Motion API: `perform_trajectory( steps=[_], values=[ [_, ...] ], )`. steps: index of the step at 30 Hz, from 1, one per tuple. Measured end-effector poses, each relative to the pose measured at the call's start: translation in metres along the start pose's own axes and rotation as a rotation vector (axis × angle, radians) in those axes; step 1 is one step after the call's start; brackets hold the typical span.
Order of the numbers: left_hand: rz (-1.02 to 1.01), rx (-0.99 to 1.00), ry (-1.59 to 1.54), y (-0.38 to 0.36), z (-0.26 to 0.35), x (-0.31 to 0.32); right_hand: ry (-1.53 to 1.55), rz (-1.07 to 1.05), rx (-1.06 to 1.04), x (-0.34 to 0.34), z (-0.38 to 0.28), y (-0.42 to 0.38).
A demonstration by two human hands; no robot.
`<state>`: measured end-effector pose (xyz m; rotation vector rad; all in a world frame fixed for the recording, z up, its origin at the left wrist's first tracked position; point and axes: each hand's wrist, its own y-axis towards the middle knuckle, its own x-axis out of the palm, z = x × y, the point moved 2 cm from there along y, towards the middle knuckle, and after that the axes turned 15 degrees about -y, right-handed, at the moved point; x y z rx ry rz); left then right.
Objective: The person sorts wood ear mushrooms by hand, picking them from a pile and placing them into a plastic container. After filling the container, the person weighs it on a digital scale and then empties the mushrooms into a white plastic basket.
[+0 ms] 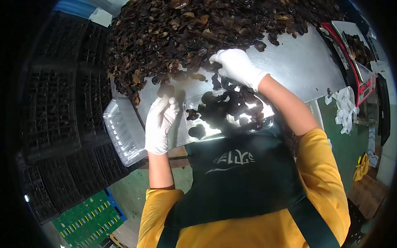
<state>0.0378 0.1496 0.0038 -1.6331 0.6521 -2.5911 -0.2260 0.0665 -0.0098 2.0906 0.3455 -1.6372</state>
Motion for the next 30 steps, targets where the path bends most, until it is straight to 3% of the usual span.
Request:
perform_trajectory(
  steps=[4, 7, 9, 10, 11, 13, 14, 15, 17, 21, 23, 24, 26, 27, 28, 30],
  values=[
    [-0.043, -0.058, -0.108, 0.007, -0.001, -0.015, 0.168, -0.028, 0.116, -0.043, -0.021, -0.02],
    [-0.028, -0.057, -0.122, 0.002, -0.001, -0.009, 0.308, 0.033, -0.029, -0.055, -0.042, -0.045],
    [-0.064, 0.048, 0.282, -0.008, -0.003, 0.006, 0.121, -0.096, -0.135, -0.051, -0.051, -0.057],
    [0.002, 0.101, 0.626, -0.017, -0.008, 0.014, 0.114, -0.19, -0.07, -0.047, -0.052, -0.072],
    [-0.001, 0.085, 0.62, -0.022, -0.016, 0.012, 0.142, -0.148, -0.096, -0.039, -0.05, -0.08],
    [-0.001, 0.299, 1.498, -0.03, -0.028, 0.008, 0.098, -0.042, -0.166, -0.038, -0.047, -0.091],
    [-0.173, 0.464, 1.669, -0.031, -0.034, 0.006, 0.095, -0.05, -0.151, -0.038, -0.046, -0.095],
    [-0.218, 0.464, 1.615, -0.033, -0.039, 0.004, 0.152, -0.061, -0.089, -0.04, -0.043, -0.098],
    [-0.275, 0.659, 1.752, -0.04, -0.039, 0.009, 0.2, -0.071, -0.017, -0.048, -0.037, -0.101],
    [-0.192, 0.648, 1.638, -0.038, -0.034, 0.009, 0.179, 0.074, 0.219, -0.048, -0.017, -0.092],
    [-0.234, 0.7, 1.662, -0.02, -0.038, 0.014, -0.015, -0.01, 0.217, -0.041, -0.025, -0.087],
    [-0.237, 0.689, 1.721, -0.009, -0.041, 0.023, 0.032, 0.014, 0.151, -0.025, -0.032, -0.082],
    [-0.432, 0.804, 1.714, 0.023, -0.046, 0.027, 0.013, 0.06, 0.081, -0.023, -0.052, -0.082],
    [-0.487, 0.731, 1.734, 0.039, -0.051, 0.033, -0.009, 0.103, 0.012, -0.027, -0.063, -0.085],
    [-0.541, 0.657, 1.749, 0.055, -0.056, 0.039, 0.084, -0.031, 0.029, -0.041, -0.07, -0.087],
    [-0.746, 0.678, 1.925, 0.08, -0.061, 0.043, -0.022, 0.013, 0.0, -0.037, -0.077, -0.099]
  ],
)
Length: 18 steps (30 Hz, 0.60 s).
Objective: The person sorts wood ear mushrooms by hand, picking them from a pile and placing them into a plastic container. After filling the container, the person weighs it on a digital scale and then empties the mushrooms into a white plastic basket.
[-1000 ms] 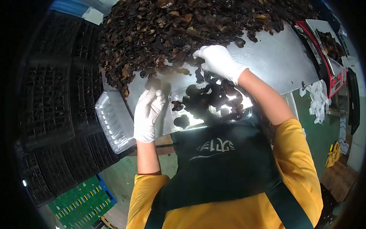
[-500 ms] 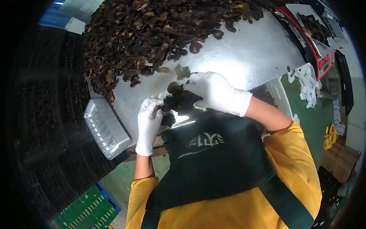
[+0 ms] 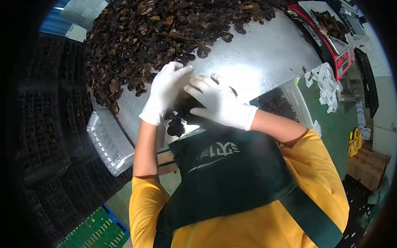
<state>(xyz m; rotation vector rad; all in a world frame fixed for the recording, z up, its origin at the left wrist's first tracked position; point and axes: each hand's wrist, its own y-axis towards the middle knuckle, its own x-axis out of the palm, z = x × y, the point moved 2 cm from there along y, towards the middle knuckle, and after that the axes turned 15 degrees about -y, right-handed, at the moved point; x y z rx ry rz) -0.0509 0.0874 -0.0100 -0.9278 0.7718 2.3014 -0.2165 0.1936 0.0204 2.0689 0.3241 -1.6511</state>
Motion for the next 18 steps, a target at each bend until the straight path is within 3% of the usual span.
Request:
perform_trajectory(
  steps=[5, 9, 11, 13, 15, 17, 18],
  values=[
    [-0.18, 0.065, 0.126, 0.022, 0.004, -0.013, -0.133, -0.018, -0.075, 0.019, 0.008, -0.021],
    [0.124, 0.094, 0.119, 0.003, 0.034, -0.044, -0.124, -0.081, -0.058, 0.02, 0.008, -0.019],
    [0.12, 0.015, -0.015, -0.024, 0.048, -0.055, -0.099, 0.017, -0.086, 0.0, 0.022, -0.015],
    [0.012, -0.209, 0.067, -0.058, 0.061, -0.05, 0.357, 0.104, 0.103, -0.021, 0.04, -0.016],
    [-0.12, -0.261, 0.068, -0.082, 0.061, -0.033, 0.165, 0.185, 0.239, -0.03, 0.066, -0.026],
    [-0.02, -0.193, -0.043, -0.096, 0.062, -0.03, 0.287, 0.068, 0.537, -0.019, 0.084, -0.047],
    [-0.026, -0.188, -0.047, -0.1, 0.066, -0.031, 0.293, 0.013, 0.574, -0.017, 0.088, -0.056]
  ],
)
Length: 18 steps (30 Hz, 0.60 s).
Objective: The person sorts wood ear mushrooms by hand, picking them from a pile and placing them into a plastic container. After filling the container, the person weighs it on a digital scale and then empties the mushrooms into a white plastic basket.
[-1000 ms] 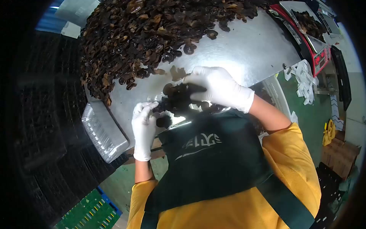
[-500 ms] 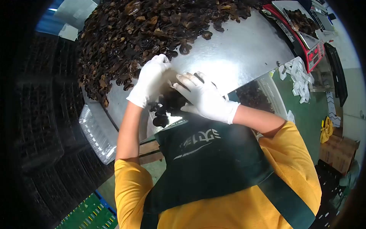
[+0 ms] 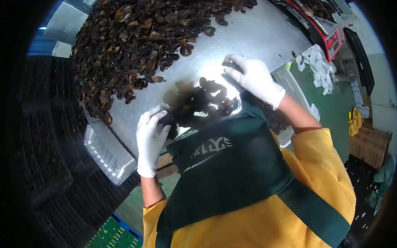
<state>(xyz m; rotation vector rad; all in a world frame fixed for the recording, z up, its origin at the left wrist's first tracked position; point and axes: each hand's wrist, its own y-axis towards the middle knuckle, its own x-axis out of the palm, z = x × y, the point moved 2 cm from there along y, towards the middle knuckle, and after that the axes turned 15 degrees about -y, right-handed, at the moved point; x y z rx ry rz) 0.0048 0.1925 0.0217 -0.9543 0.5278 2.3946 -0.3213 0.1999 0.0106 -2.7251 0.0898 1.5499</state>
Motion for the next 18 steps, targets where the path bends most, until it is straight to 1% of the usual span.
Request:
perform_trajectory(
  steps=[2, 3, 4, 5, 6, 7, 9, 10, 11, 12, 13, 14, 15, 16, 17, 18],
  values=[
    [0.177, -0.02, -0.073, -0.009, 0.005, -0.007, 0.037, -0.12, 0.1, 0.001, 0.008, -0.012],
    [0.175, -0.017, -0.072, -0.014, 0.007, -0.003, 0.083, -0.189, 0.157, 0.001, 0.002, -0.021],
    [0.382, -0.267, -0.415, -0.02, 0.001, 0.004, 0.069, -0.364, 0.258, -0.007, -0.009, -0.025],
    [0.583, -0.519, -0.76, -0.029, -0.008, 0.013, 0.008, -0.357, 0.2, 0.003, -0.003, -0.032],
    [0.537, -0.588, -0.865, -0.037, -0.02, 0.019, 0.089, -0.292, 0.181, 0.02, 0.007, -0.04],
    [0.528, -0.583, -0.863, -0.035, -0.019, 0.02, 0.17, -0.228, 0.165, 0.032, 0.013, -0.048],
    [0.375, -0.562, -0.465, -0.028, -0.013, 0.026, 0.146, -0.202, 0.198, 0.034, 0.017, -0.053],
    [0.357, -0.542, -0.398, -0.028, -0.021, 0.034, 0.208, -0.136, 0.182, 0.04, 0.029, -0.057],
    [0.346, -0.526, -0.401, -0.021, -0.019, 0.035, 0.269, -0.064, 0.165, 0.042, 0.037, -0.059],
    [0.323, -0.509, -0.493, -0.01, -0.016, 0.036, 0.348, -0.17, 0.317, 0.017, 0.024, -0.055],
    [0.297, -0.491, -0.585, 0.003, -0.012, 0.039, 0.373, -0.164, 0.375, 0.006, 0.029, -0.055],
    [0.304, -0.419, -0.618, 0.017, -0.008, 0.044, 0.49, -0.131, 0.392, 0.002, 0.043, -0.057],
    [0.244, -0.404, -0.625, 0.033, -0.009, 0.051, 0.604, -0.093, 0.406, -0.004, 0.055, -0.06],
    [0.188, -0.372, -0.621, 0.053, -0.003, 0.057, 0.466, -0.021, 0.414, -0.018, 0.063, -0.061],
    [0.135, -0.334, -0.617, 0.077, 0.009, 0.063, 0.565, 0.032, 0.412, -0.024, 0.079, -0.066],
    [0.129, -0.268, -0.619, 0.104, 0.025, 0.069, 0.562, 0.087, 0.446, -0.029, 0.096, -0.068]
  ],
)
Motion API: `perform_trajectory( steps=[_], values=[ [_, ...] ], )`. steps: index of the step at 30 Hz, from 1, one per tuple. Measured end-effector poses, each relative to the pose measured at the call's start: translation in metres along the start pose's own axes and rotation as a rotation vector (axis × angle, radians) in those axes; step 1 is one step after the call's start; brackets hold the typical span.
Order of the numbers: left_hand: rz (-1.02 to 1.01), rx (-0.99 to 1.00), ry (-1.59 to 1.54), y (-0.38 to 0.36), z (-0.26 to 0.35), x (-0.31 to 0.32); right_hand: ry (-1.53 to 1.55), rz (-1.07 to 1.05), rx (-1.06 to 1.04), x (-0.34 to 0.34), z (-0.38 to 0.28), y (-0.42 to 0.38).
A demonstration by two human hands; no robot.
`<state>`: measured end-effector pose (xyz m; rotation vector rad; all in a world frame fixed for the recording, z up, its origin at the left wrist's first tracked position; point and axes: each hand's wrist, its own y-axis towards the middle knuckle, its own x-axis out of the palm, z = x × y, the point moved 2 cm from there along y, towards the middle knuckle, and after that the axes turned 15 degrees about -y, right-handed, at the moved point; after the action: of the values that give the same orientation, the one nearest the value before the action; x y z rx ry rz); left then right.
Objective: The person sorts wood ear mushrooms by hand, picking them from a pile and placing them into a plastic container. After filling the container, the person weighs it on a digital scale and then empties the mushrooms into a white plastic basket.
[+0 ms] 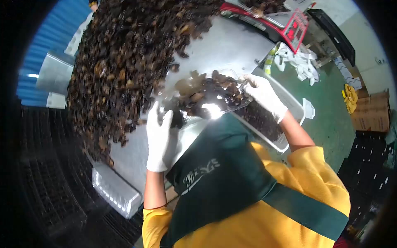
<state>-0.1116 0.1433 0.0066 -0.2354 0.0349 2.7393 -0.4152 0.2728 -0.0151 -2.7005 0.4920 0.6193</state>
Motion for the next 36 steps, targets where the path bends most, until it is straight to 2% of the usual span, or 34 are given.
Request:
perform_trajectory(
  steps=[1, 3, 7, 8, 11, 14, 17, 18, 19, 21, 23, 24, 25, 26, 29, 30, 32, 33, 35, 36],
  values=[
    [-0.039, -0.072, 0.004, 0.018, 0.019, 0.02, 0.011, 0.059, 0.016, -0.015, 0.009, 0.006],
    [-0.185, 0.238, 0.05, 0.066, -0.008, 0.051, -0.048, 0.155, -0.002, -0.041, 0.026, 0.013],
    [-0.282, 0.195, 0.069, 0.155, 0.0, 0.13, 0.011, 0.345, 0.094, -0.078, 0.051, 0.026],
    [-0.338, 0.177, -0.078, 0.172, -0.008, 0.147, 0.055, 0.4, 0.112, -0.084, 0.066, 0.031],
    [-0.315, 0.28, 0.037, 0.188, -0.005, 0.169, 0.191, 0.516, 0.168, -0.089, 0.079, 0.04],
    [-0.383, 0.331, 0.05, 0.163, 0.002, 0.146, 0.276, 0.518, 0.128, -0.083, 0.081, 0.048],
    [-0.382, 0.357, 0.146, 0.103, 0.026, 0.082, 0.527, 0.545, 0.087, -0.067, 0.081, 0.05],
    [-0.351, 0.22, 0.126, 0.079, 0.039, 0.057, 0.517, 0.526, 0.093, -0.059, 0.078, 0.047],
    [-0.307, 0.322, 0.303, 0.057, 0.051, 0.029, 0.506, 0.507, 0.1, -0.049, 0.076, 0.04],
    [-0.165, 0.3, 0.531, 0.007, 0.069, -0.023, 0.362, 0.379, 0.025, -0.021, 0.066, 0.024],
    [0.113, 0.216, 0.806, -0.045, 0.063, -0.077, 0.334, 0.35, 0.003, 0.011, 0.038, 0.01],
    [0.33, 0.206, 0.964, -0.072, 0.052, -0.102, 0.2, 0.339, -0.041, 0.019, 0.017, 0.003],
    [0.537, 0.084, 1.139, -0.095, 0.042, -0.126, -0.03, 0.402, -0.129, 0.032, 0.009, 0.004],
    [0.613, 0.028, 1.24, -0.126, 0.02, -0.158, -0.152, 0.38, -0.262, 0.041, -0.004, 0.005],
    [0.663, -0.074, 1.215, -0.154, -0.013, -0.198, -0.336, 0.317, -0.757, 0.069, -0.035, 0.016],
    [0.687, -0.123, 1.198, -0.161, -0.022, -0.208, -0.338, 0.313, -0.76, 0.083, -0.038, 0.024],
    [0.735, -0.224, 1.158, -0.174, -0.037, -0.221, -0.525, 0.27, -0.953, 0.112, -0.046, 0.031],
    [0.763, -0.276, 1.135, -0.179, -0.042, -0.225, -0.529, 0.264, -0.962, 0.117, -0.052, 0.03],
    [0.827, -0.388, 1.096, -0.195, -0.048, -0.231, -0.576, 0.073, -0.961, 0.126, -0.067, 0.025],
    [0.916, -0.488, 1.099, -0.171, -0.012, -0.197, -0.603, 0.012, -0.937, 0.129, -0.073, 0.023]
  ],
)
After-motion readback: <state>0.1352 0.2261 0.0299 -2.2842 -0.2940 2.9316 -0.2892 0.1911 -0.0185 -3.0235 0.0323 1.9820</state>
